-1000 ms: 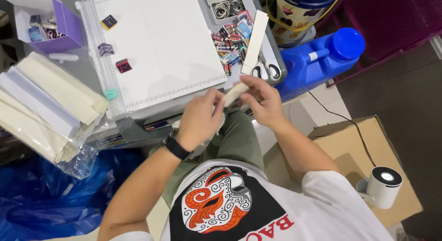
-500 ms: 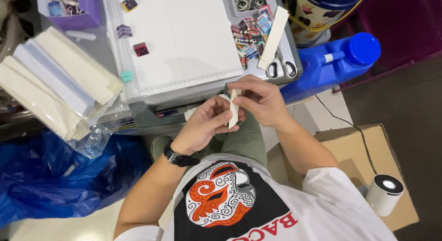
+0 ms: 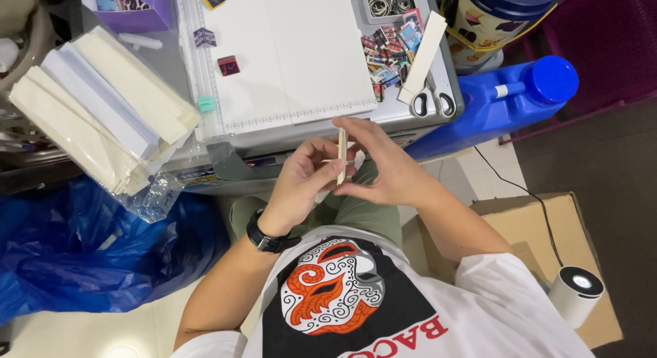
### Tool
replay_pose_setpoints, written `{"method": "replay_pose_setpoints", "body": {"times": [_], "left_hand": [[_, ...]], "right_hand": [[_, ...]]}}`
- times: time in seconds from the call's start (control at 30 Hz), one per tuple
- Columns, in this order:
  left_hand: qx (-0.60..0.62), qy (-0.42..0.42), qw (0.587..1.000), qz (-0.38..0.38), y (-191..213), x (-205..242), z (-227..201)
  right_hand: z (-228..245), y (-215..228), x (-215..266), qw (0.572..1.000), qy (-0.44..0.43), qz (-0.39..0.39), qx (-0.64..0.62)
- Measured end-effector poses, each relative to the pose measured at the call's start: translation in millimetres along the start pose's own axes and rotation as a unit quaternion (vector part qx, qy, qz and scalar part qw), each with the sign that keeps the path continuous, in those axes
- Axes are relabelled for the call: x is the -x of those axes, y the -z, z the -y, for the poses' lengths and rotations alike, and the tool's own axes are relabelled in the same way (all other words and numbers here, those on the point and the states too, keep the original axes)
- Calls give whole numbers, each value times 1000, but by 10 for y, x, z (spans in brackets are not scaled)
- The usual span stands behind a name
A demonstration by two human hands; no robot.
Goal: The person sits at a workbench and folds a long, thin strip of white paper multiple times by hand. They repeatedly fold the strip in half and press the creases to create a compact, layered piece.
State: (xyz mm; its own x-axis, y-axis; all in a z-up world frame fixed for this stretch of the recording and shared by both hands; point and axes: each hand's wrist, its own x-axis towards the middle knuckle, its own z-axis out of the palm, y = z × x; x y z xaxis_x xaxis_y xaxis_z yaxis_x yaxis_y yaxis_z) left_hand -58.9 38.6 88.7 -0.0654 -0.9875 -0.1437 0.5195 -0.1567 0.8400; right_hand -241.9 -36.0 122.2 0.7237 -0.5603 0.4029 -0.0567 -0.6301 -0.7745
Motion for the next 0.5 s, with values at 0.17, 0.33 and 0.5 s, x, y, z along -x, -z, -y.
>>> {"method": "replay_pose_setpoints", "body": {"times": [0.17,0.33,0.5], "left_hand": [[-10,-20,1000,-14,15,31,28],[-10,-37,999,-9,-29,89,-28],[-37,-68,997,-11,-75,158,-134]], "right_hand": [[-146,-108,57,997,48,-44,41],[-253,-204,76,991,105,-53,70],[-228,-269,53,990,114,-88,2]]}}
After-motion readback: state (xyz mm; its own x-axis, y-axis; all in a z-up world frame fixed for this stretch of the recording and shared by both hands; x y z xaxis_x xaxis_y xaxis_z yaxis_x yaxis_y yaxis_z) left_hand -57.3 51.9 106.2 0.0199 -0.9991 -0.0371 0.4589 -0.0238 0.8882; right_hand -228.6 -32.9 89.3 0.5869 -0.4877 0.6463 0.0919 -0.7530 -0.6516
